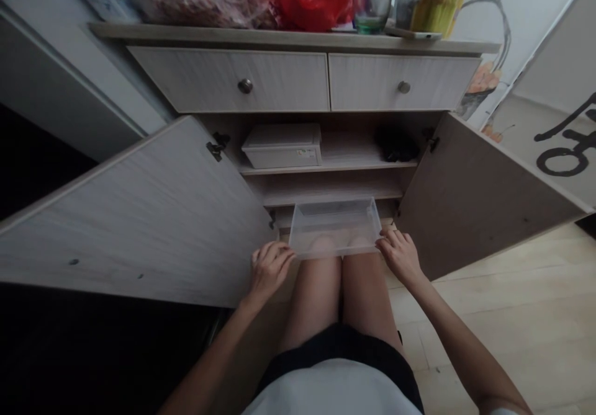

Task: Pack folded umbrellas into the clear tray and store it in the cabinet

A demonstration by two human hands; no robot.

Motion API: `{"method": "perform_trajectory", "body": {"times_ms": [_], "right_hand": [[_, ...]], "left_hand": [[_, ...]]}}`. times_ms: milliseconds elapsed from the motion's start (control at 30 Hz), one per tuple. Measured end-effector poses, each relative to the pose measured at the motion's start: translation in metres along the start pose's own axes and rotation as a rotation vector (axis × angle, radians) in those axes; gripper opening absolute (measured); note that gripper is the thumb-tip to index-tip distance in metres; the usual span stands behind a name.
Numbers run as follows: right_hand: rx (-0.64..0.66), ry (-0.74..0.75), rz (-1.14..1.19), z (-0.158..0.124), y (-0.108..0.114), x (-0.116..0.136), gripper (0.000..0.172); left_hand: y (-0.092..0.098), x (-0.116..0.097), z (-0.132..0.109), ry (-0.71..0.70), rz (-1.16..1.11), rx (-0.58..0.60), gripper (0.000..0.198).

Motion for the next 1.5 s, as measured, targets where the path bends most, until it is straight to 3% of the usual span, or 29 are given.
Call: {"method": "perform_trajectory", "body": {"times_ms": [100,200,267,333,467,533,633,767,900,1100,1233,1400,1500], "right_hand": [[0.023,-0.007,0.026,0.003,-0.003,-0.002,0.019],[0.063,0.001,0.052,0.007,-0.004,-0.004,0.019],[0.107,0.012,0.074,0.01,-0.003,-0.005,0.017],[0.143,0.014,0.124,0.015,-0.001,-0.008,0.016],[0.113,-0.113,0.303,0.043,-0.008,-0.034,0.032],[0.059,-0.248,0.348,0.073,-0.02,-0.061,0.037],[0.012,-0.517,0.223,0.133,-0.046,-0.111,0.037],[0.111,-0.732,0.08,0.214,-0.078,-0.164,0.045],[0.224,-0.841,0.027,0.26,-0.1,-0.184,0.047],[0.262,-0.903,0.001,0.263,-0.121,-0.179,0.046],[0.288,-0.905,-0.019,0.259,-0.121,-0.176,0.054],[0.365,-0.928,0.025,0.26,-0.117,-0.175,0.078],[0.34,-0.934,0.072,0.259,-0.116,-0.174,0.074]], "left_hand": [[-0.013,0.012,0.0,0.19,-0.273,-0.046,0.033],[-0.035,0.024,0.006,0.538,-0.555,-0.072,0.06],[-0.049,0.027,0.01,0.748,-0.707,-0.002,0.067],[-0.058,0.025,0.016,0.818,-0.821,0.083,0.067],[-0.063,0.022,0.022,0.764,-0.908,0.157,0.072],[-0.065,0.022,0.022,0.753,-0.926,0.178,0.078],[-0.07,0.022,0.021,0.732,-0.951,0.17,0.089],[-0.074,0.021,0.017,0.74,-0.963,0.162,0.096],[-0.072,0.018,0.015,0.746,-0.972,0.144,0.095],[-0.071,0.016,0.013,0.77,-0.978,0.139,0.093],[-0.07,0.018,0.012,0.771,-0.967,0.148,0.092],[-0.072,0.02,0.011,0.752,-0.954,0.139,0.088],[-0.073,0.019,0.012,0.749,-0.949,0.131,0.091]]}}
Point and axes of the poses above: each hand's wrist, its own z-axis towards the middle knuckle, its own y-axis out of the back of the hand, x = y × z, the point moved 2 cm from there along z, towards the middle knuckle, and after that the axes turned 2 degrees about x, right-handed, at the moved point
